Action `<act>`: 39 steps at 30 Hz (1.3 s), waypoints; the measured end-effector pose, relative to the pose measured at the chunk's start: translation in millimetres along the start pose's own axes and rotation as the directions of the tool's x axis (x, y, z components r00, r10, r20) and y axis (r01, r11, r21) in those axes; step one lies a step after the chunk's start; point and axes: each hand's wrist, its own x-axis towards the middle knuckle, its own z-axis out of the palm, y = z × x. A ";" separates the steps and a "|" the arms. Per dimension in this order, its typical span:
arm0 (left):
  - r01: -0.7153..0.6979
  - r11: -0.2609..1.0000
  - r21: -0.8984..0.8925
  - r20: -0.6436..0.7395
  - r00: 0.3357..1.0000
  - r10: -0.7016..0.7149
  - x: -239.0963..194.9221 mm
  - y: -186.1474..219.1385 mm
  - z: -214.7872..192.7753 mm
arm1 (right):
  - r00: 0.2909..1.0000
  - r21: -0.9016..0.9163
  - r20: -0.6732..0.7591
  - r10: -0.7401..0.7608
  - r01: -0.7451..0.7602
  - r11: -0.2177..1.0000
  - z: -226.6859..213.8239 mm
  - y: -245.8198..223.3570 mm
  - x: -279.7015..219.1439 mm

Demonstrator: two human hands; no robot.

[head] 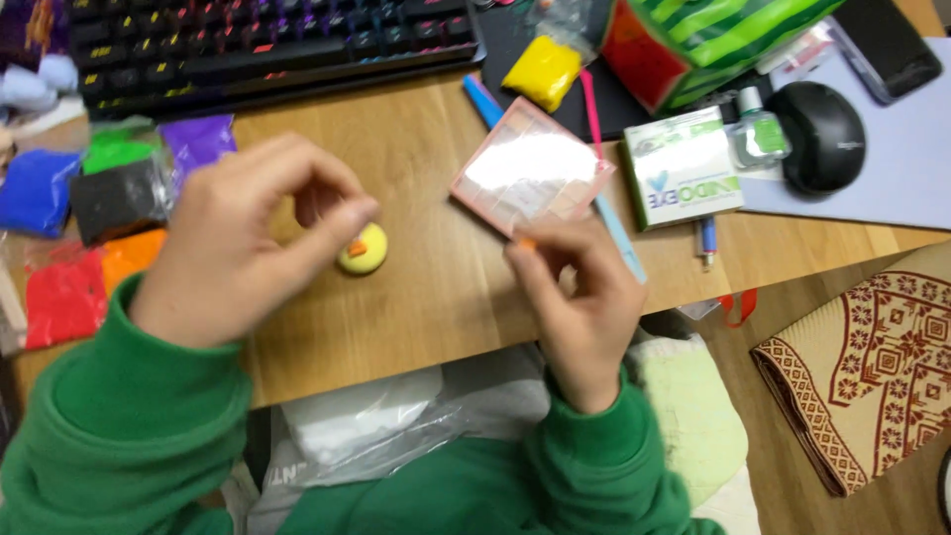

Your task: The person shapes a small piece of orange clay into a beak and attaches it to a yellow clay sphere that already has eyes. They use a pink plastic tool to refine the beak's shape and then handle a small piece of white clay.

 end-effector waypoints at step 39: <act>-0.198 0.954 0.225 -0.461 0.841 0.283 -14.2 -84.4 19.6 | 0.691 -0.021 0.679 0.245 -0.316 0.948 107.0 -28.9 80.5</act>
